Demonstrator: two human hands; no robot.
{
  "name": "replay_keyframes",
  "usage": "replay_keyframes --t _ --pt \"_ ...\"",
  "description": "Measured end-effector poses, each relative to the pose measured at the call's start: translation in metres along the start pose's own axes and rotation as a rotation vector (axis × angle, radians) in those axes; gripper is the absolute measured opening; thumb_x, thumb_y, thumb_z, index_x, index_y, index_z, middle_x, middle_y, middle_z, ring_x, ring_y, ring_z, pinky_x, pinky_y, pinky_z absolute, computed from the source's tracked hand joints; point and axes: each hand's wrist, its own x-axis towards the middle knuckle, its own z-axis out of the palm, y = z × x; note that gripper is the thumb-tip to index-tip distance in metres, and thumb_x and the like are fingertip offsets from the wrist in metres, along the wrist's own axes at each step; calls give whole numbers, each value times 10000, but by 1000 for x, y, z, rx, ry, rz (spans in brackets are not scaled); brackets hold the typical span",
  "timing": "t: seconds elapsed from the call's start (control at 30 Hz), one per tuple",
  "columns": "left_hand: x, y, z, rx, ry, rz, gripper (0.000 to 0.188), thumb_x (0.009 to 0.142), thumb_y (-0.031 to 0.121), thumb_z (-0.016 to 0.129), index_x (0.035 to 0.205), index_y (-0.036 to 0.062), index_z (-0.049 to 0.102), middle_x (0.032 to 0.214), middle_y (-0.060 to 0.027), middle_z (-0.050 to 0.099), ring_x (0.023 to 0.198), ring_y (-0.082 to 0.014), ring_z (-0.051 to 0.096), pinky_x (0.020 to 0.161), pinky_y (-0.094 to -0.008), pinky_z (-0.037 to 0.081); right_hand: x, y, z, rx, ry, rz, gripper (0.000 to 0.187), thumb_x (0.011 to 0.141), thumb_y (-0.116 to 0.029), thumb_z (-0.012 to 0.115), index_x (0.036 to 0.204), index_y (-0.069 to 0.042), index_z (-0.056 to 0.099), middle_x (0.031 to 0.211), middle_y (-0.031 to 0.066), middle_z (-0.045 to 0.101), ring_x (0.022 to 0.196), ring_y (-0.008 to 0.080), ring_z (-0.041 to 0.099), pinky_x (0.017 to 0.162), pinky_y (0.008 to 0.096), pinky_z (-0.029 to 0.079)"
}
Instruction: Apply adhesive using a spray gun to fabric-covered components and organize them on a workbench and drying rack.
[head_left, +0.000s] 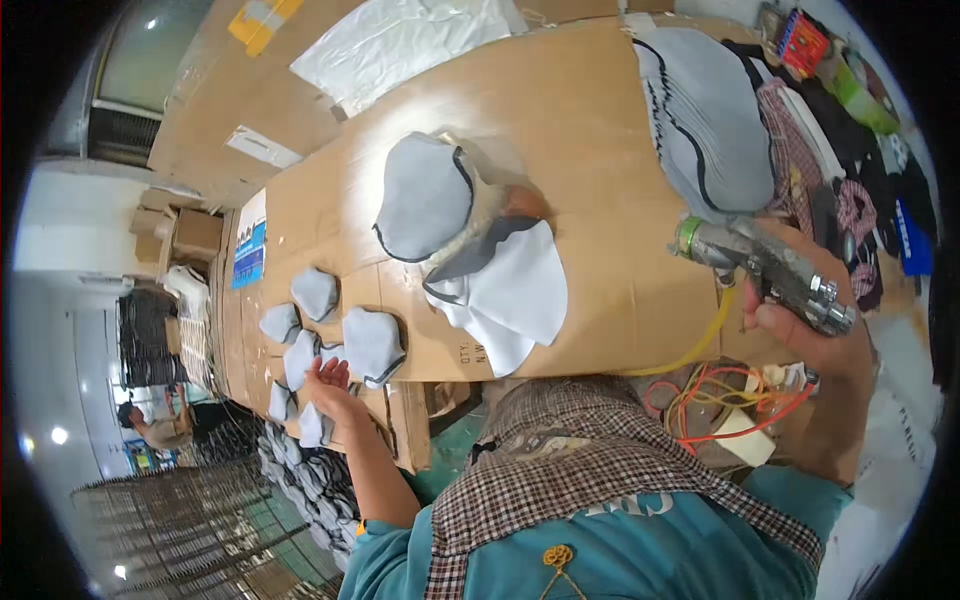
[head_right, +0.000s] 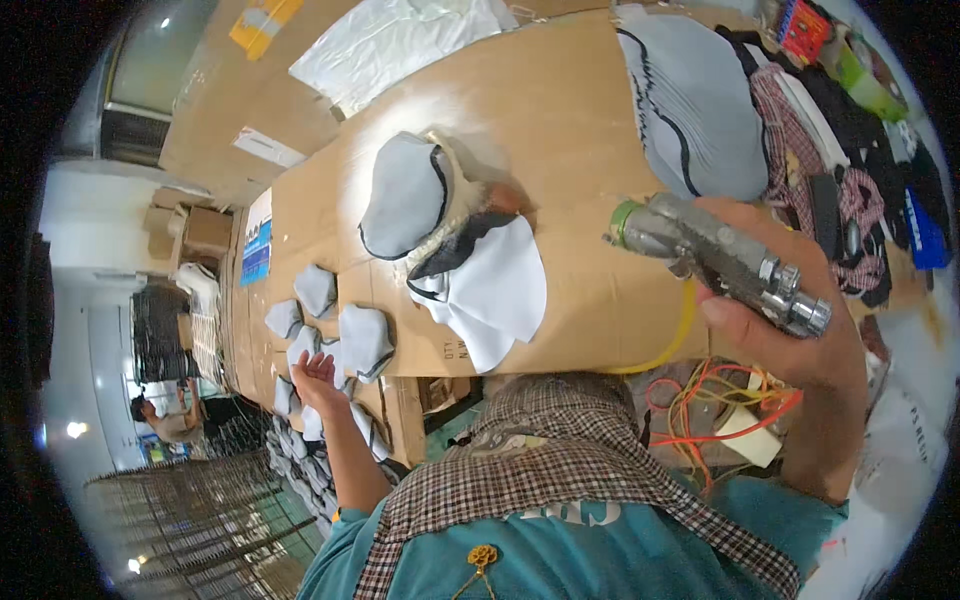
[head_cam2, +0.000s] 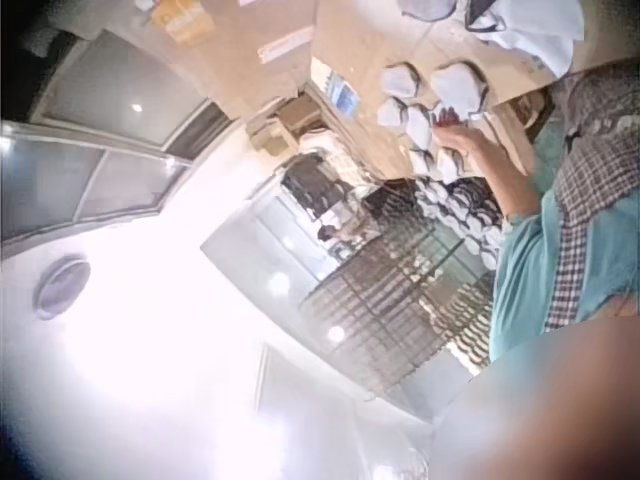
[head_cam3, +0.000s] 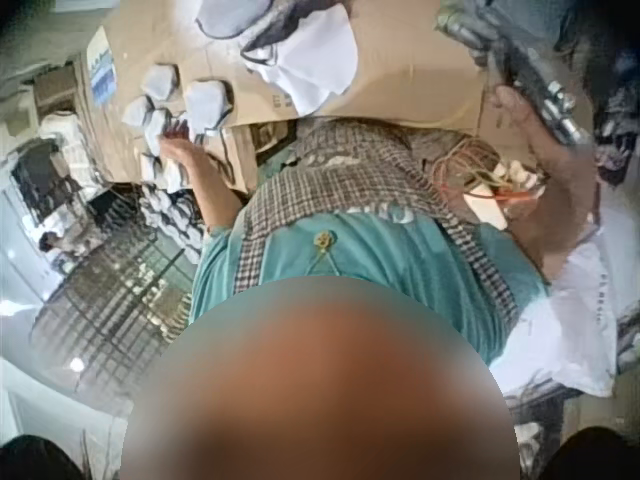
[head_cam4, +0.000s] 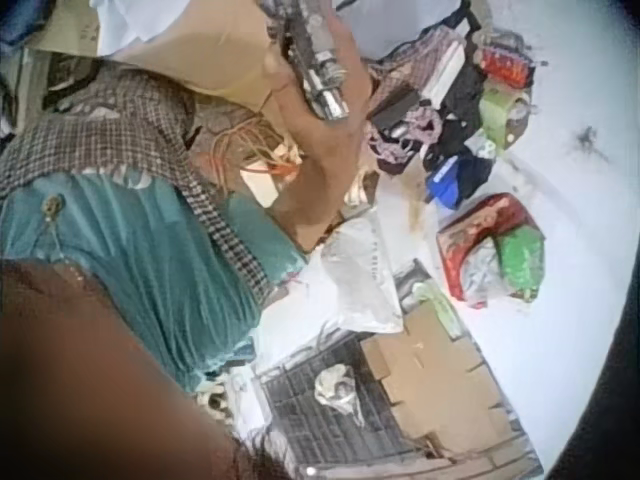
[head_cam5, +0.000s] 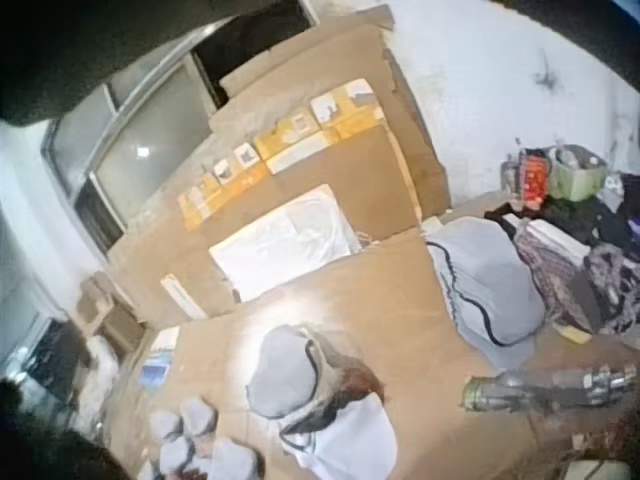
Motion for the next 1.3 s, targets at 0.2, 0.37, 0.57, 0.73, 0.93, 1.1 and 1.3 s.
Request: replay_keyframes --t 0.2,0.37,0.57,0.73,0.93,1.1,1.3 --pt "5 -6 12 -15 -125 -11 423 936 372 362 1075 14 538 857 -95 615 775 -209 599 724 -305 467 -32 -13 16 -107 -81 -23 507 719 -154 646 1188 -7 523 864 64 607 744 115 563 680 255 446" --pt "6 -20 11 -39 -113 -28 387 931 336 395 1067 5 543 796 -77 617 717 -191 598 691 -290 468 -37 -34 34 -216 -32 -108 566 668 -129 633 1192 30 489 773 69 558 680 117 533 622 251 460" --pt "8 -48 -10 -116 -128 -85 315 912 268 458 1053 0 544 777 -75 613 662 -169 591 638 -272 475 -33 -72 57 -110 183 -51 632 711 -166 688 1253 44 440 808 74 584 702 124 562 635 243 476" --pt "12 -72 -31 -172 -99 -134 238 893 169 503 1064 8 539 771 -78 611 648 -167 592 632 -267 477 -21 -100 75 -147 142 -35 669 701 -194 716 1260 44 434 820 82 581 702 127 558 626 244 473" --pt "21 -85 -57 -259 -39 -161 194 890 121 498 1050 23 547 780 -76 605 655 -155 582 647 -269 494 -10 -134 98 -333 109 31 737 639 -328 762 1204 45 470 805 74 578 653 114 548 575 237 442" --pt "22 -91 -65 -234 0 -200 211 902 162 477 1037 16 549 771 -65 600 647 -152 571 652 -277 500 13 -143 126 -302 15 -92 706 644 -307 760 1179 59 481 764 77 584 599 126 550 556 240 443" --pt "21 -90 -72 -287 64 -266 243 909 208 459 1025 17 553 777 -69 611 651 -144 577 627 -255 478 37 -158 135 -335 3 -72 698 651 -259 755 1221 27 470 754 76 581 624 133 540 564 259 445"
